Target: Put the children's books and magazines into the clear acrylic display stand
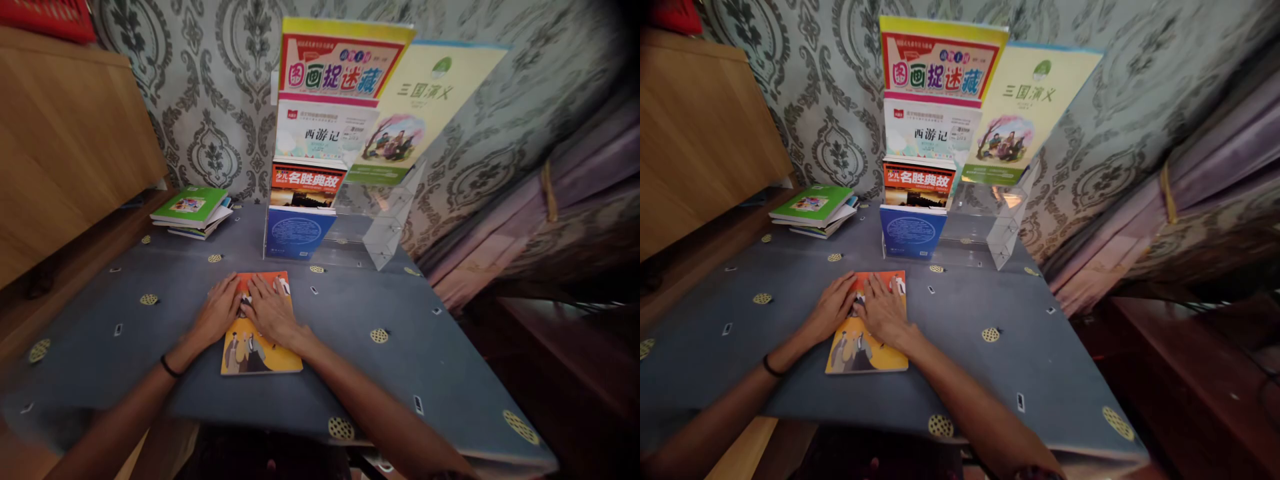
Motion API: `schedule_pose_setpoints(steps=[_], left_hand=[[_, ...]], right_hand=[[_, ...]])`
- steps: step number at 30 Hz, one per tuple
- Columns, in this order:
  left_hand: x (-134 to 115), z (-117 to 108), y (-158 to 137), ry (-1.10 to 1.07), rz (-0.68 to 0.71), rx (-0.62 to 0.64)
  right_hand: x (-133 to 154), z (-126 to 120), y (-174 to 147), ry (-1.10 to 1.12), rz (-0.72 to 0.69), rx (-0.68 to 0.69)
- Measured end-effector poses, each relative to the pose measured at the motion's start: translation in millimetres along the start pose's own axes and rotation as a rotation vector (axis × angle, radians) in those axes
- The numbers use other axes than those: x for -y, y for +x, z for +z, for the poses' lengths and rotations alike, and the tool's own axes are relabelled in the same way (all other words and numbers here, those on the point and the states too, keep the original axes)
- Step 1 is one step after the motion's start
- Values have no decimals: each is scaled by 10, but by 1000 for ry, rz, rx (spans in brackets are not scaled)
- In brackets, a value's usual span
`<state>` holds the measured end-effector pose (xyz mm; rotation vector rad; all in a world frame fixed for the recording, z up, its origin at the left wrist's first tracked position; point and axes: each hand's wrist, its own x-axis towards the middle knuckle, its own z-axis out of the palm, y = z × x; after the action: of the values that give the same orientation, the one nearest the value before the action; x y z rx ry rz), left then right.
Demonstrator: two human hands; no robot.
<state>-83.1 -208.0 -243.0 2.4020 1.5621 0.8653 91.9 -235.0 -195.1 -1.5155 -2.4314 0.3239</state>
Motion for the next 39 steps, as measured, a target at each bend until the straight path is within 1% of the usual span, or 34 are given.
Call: schedule_pose_setpoints(steps=[3, 5, 10, 12, 20, 23, 25, 28, 31, 33, 35, 37, 39], left_hand=[[0, 22, -27, 11, 17, -13], [-2, 23, -38, 17, 21, -6], [-21, 13, -42, 38, 6, 5], [-30, 11, -41, 41, 6, 2], [-77, -2, -61, 74, -19, -40], [-101, -15, -53, 17, -13, -61], [-109, -30, -33, -66, -37, -66], [-114, -57, 16, -284, -153, -80], [-155, -71, 66, -659, -327, -146], [-219, -70, 87, -929, -486, -218], [-305, -70, 103, -1144, -699, -266], [-393, -77, 120, -1265, -865, -271], [-467, -91, 145, -1311, -926, -264]], right_hand=[[-46, 20, 7, 1, -13, -4], [-92, 8, -10, 2, 8, -23], [-247, -41, -56, 5, 165, -42], [-289, -44, -74, 24, 199, -46], [-345, 36, -94, 122, 228, -96], [-371, 75, -87, 140, 246, -117], [-373, 77, -84, 146, 244, -116], [-349, 37, -90, 150, 252, -104], [-330, -7, -106, 160, 263, -91], [-339, -13, -116, 172, 256, -101], [-359, 2, -120, 184, 238, -130], [-377, 24, -119, 192, 223, -161], [-384, 39, -116, 201, 223, -171]])
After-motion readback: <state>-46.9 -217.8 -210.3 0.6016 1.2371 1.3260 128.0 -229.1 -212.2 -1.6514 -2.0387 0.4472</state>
